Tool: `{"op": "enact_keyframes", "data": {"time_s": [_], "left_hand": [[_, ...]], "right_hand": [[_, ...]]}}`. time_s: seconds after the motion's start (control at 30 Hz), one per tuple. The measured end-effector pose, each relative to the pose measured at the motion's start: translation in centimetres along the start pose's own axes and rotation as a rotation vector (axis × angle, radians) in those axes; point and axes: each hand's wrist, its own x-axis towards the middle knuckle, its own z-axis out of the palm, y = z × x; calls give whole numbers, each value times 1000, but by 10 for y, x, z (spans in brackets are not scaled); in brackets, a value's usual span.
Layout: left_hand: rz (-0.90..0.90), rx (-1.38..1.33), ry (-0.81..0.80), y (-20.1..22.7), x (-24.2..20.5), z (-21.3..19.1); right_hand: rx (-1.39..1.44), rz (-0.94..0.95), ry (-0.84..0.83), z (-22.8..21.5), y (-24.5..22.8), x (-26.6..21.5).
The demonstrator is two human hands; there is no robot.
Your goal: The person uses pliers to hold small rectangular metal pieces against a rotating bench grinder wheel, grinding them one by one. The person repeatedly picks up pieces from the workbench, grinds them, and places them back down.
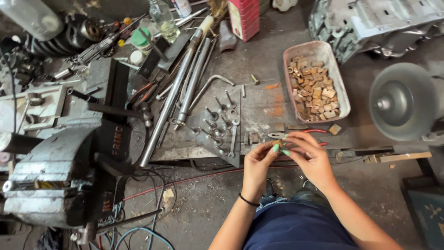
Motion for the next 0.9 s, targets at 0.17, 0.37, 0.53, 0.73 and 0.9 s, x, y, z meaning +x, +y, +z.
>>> {"op": "enact_keyframes", "data": {"time_s": [0.17,0.37,0.53,0.73,0.9], "left_hand": [[38,4,26,-22,18,-17],[91,43,12,13,16,-15],[66,71,-4,11,19,-28],[40,34,-16,23,9,-33],[19,6,-58,33,1,-38]], "right_hand": [[-700,-196,-22,-37,66,-8],[-1276,-308,-229,-61,95,-10],[-1544,-540,-338,-63,79,4],[-1540,-436,-513,-56,92,20],[-1365,-330,-497,-58,115,21]]}}
